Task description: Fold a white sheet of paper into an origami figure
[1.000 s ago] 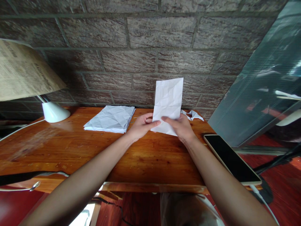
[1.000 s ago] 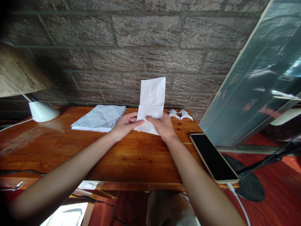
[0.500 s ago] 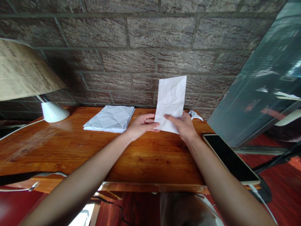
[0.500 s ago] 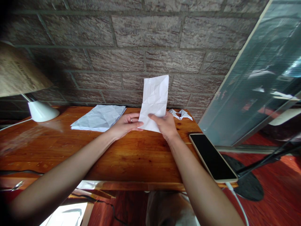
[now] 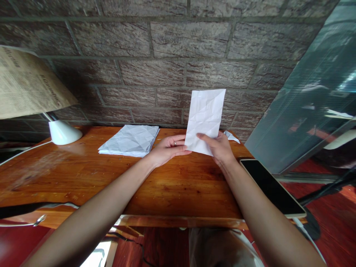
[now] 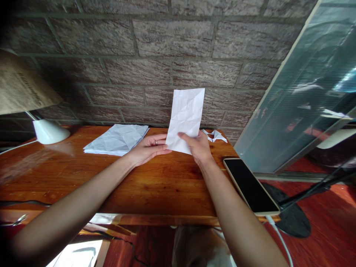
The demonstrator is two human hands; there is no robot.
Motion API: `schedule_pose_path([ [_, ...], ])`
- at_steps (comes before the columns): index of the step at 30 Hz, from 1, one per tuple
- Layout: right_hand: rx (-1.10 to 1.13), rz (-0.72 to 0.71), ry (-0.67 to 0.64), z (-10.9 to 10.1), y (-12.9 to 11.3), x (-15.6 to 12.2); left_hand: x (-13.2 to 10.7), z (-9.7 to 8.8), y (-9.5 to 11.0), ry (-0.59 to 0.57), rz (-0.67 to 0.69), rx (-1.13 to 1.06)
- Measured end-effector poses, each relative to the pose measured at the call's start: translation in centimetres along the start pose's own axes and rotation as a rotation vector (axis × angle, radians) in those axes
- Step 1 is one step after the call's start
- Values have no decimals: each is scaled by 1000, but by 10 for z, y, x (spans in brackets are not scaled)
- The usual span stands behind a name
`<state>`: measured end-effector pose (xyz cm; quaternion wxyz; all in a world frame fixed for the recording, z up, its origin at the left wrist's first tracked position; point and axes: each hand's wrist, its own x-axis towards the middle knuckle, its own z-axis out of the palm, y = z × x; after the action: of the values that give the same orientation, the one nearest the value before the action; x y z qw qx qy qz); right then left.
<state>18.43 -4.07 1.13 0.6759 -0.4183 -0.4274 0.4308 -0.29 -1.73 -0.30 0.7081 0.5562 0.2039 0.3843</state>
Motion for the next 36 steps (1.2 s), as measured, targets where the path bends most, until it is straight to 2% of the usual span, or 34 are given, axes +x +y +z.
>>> schedule_pose_path([
  [3,-8,-15,-3,-2,0,2,0,-1,0,-34,17,-22],
  [5,-8,-10,-9,-3,1,1,1,-2,-1,-17,38,-31],
  [10,-2,41,-101,0,3,-3,5,-2,-4,165,45,-5],
  [16,4,86,-241,3,7,-8,8,-6,-8,306,85,82],
  [21,25,107,-282,3,8,-8,9,-6,-12,295,111,166],
  [25,36,121,-284,3,10,-7,6,-3,-9,359,218,384],
  [29,31,143,-291,3,10,-8,4,-3,-7,369,295,548],
  [34,38,161,-316,6,9,-11,6,-6,-10,438,270,560],
  [36,35,167,-316,7,9,-11,6,-6,-10,422,260,532],
])
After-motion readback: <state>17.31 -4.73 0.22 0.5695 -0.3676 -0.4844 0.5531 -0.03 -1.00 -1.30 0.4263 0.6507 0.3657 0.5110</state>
